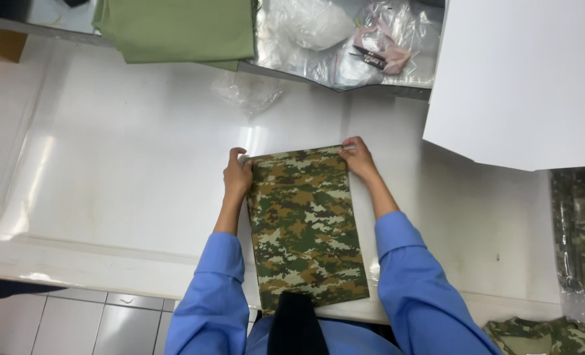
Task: The person folds a camouflage-patterned shirt on a white table using a white paper template for alignment. They then place the folded shirt into a clear plastic bag and set it aside before repeating the process with another shirt.
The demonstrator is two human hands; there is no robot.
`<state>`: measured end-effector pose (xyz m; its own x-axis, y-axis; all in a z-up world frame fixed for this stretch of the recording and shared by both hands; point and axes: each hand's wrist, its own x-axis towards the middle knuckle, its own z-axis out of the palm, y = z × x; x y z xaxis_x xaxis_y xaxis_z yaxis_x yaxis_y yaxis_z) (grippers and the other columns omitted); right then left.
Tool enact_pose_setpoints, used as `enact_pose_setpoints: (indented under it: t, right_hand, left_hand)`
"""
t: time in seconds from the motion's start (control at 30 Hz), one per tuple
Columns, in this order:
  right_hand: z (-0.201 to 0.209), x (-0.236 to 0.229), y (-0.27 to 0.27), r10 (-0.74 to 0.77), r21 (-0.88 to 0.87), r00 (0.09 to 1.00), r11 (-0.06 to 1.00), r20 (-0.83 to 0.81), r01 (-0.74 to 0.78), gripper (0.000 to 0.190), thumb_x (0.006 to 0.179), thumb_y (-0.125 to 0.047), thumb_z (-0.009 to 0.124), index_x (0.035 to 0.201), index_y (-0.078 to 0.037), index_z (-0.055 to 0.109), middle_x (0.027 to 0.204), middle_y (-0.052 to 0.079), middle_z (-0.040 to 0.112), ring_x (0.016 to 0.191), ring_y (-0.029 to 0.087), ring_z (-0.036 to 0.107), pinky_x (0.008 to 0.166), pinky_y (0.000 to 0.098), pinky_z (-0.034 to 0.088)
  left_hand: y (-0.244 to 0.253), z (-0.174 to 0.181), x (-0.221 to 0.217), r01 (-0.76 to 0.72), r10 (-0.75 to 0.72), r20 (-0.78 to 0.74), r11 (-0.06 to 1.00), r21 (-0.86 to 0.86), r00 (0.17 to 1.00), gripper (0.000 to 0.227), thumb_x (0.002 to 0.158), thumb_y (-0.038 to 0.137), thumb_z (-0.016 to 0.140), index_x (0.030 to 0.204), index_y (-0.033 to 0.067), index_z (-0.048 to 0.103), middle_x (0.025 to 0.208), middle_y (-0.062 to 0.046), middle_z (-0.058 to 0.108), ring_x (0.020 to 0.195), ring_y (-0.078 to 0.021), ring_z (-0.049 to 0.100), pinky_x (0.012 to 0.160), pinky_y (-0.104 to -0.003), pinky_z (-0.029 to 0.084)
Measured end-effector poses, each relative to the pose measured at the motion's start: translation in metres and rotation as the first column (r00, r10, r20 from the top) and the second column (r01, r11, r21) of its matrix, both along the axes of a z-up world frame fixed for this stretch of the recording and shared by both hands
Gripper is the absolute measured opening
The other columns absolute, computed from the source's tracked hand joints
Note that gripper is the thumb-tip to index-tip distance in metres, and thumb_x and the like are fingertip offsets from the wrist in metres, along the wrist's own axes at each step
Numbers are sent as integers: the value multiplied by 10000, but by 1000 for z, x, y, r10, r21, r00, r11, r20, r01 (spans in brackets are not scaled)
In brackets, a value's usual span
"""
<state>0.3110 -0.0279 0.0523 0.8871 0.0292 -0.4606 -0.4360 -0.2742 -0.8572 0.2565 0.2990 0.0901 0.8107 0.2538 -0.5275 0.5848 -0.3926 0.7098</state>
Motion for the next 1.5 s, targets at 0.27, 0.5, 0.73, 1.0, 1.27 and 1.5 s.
enact_pose_setpoints:
  t: [0.27,0.5,0.73,1.0,1.27,1.5]
  right_hand:
    - [12,-38,-24,-143,-273,976,944,162,184,161,973,-344,773,1112,-264,773,1006,55,788,1005,194,745,848,365,586]
    - [3,-47,-27,-217,-264,956,927,199,266,156,906,-335,825,1021,-240,780,877,-7,782,868,138,729,813,307,559]
    - [-20,-23,4,-104,-432,961,877,256,210,109,936,-378,792,1012,-300,795,838,-12,768,895,231,746,799,374,566]
    - [-105,0,11,-212,-266,931,918,296,293,61,988,-268,775,1024,-223,754,825,-66,731,801,75,648,736,264,519]
    - [-120,14,-1,-119,-98,976,986,180,138,38,1038,-224,723,1072,-208,720,863,-28,718,764,55,673,654,185,561]
    - [-98,7,-16,-37,-287,981,954,189,92,293,1004,-267,797,1134,-144,564,901,78,740,657,123,664,554,244,526]
  left_hand:
    - [-35,-5,-11,-68,49,107,981,182,993,210,954,216,755,1103,78,702,1084,-219,769,1102,-437,706,933,-564,550]
    - [-32,-31,-12,-79,60,108,981,179,992,260,887,346,821,1060,155,785,958,-75,793,1009,-375,742,921,-507,555]
    - [2,-59,-7,-211,201,180,977,35,963,198,932,375,719,1078,260,787,950,-83,796,1075,-395,716,954,-501,536]
    - [15,-123,31,-89,56,217,985,146,975,214,916,370,722,1036,203,782,897,-123,791,1017,-440,726,918,-534,549]
    - [15,-141,53,-94,86,168,995,39,982,200,931,397,699,1031,247,786,987,-147,786,1085,-424,709,930,-508,557]
    - [3,-113,30,-91,93,232,996,-19,968,321,940,384,740,1215,223,697,1226,-224,721,1139,-405,693,1023,-500,550]
